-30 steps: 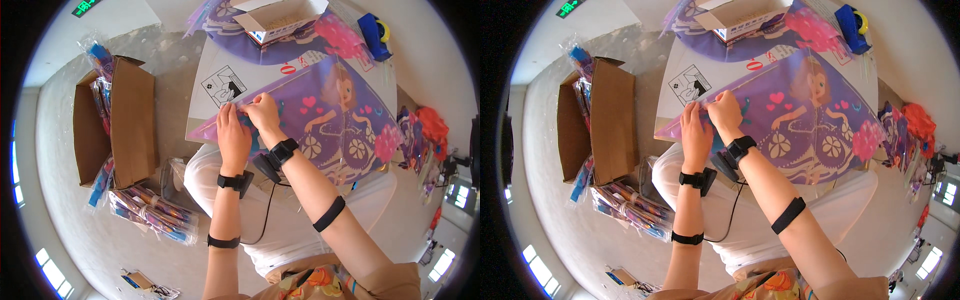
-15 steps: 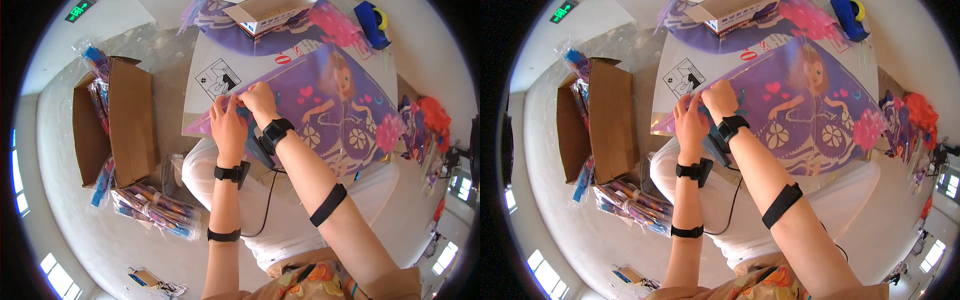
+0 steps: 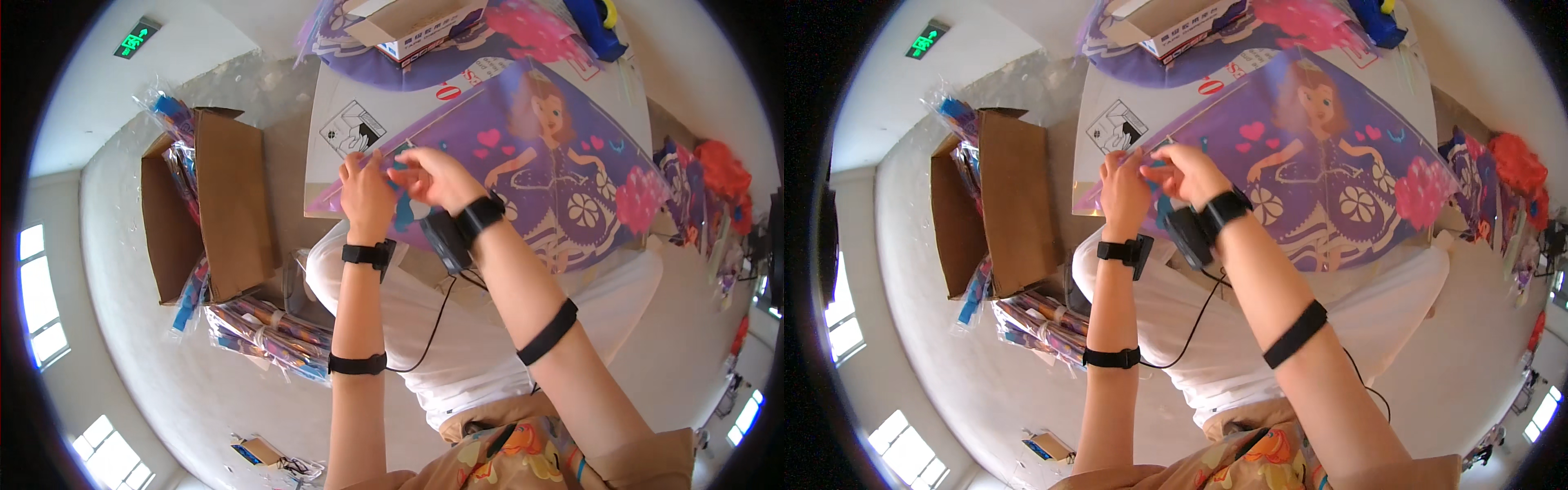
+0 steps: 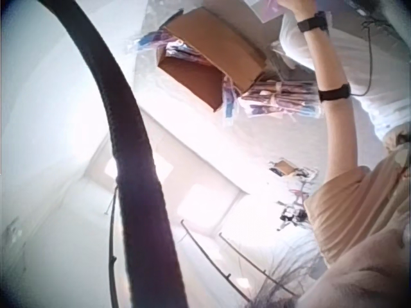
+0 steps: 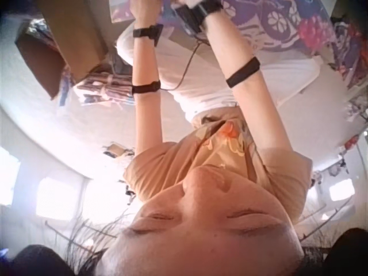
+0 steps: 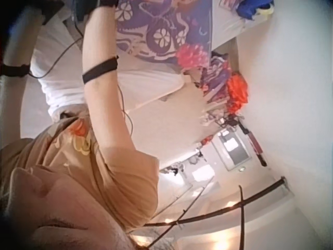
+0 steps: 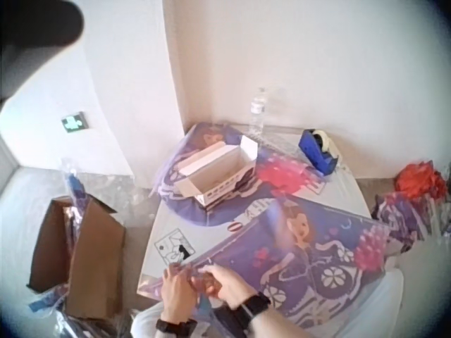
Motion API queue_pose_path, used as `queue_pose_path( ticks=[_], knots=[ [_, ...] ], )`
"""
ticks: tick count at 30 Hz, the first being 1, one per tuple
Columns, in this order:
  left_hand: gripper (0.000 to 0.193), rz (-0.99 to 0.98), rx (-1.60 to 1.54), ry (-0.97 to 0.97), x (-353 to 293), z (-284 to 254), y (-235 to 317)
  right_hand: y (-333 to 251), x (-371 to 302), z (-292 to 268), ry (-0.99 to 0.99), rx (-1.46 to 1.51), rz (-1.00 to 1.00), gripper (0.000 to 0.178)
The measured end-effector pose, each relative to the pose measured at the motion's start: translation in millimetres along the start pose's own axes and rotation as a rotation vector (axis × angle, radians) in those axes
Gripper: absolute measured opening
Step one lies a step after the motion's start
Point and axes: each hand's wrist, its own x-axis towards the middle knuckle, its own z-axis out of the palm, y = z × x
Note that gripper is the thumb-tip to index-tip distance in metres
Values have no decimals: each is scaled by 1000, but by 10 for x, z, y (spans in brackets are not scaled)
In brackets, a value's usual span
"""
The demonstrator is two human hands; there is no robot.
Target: Assembling a plastic kite by inserting supporting rods and securing parts with tape.
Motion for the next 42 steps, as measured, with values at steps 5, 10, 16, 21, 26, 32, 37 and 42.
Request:
queue_pose_path(
  ticks=[5,10,16,21,26,32,37,42],
  knots=[
    [50,-40,93,-153,-79,-9,-52,328,-601,-626,-126,-110,-277,12],
    [68,242,290,-122,-280,179,-137,410,-1578,-1638,130,-381,-333,12],
    [81,305,302,-162,-128,117,90,697,-2321,-2460,272,-441,-380,15],
    [86,256,429,-243,0,290,497,935,-2458,-2775,343,-417,-403,15],
    [88,303,367,-264,185,510,728,996,-2462,-2754,302,-372,-399,15],
    [88,265,347,-340,634,595,1118,1039,-2517,-2847,302,-351,-420,14],
    [86,476,303,-244,675,913,1237,1137,-2484,-2836,302,-322,-438,12],
    [84,335,55,-210,757,748,1142,1157,-2426,-2864,298,-303,-463,12]
  ],
)
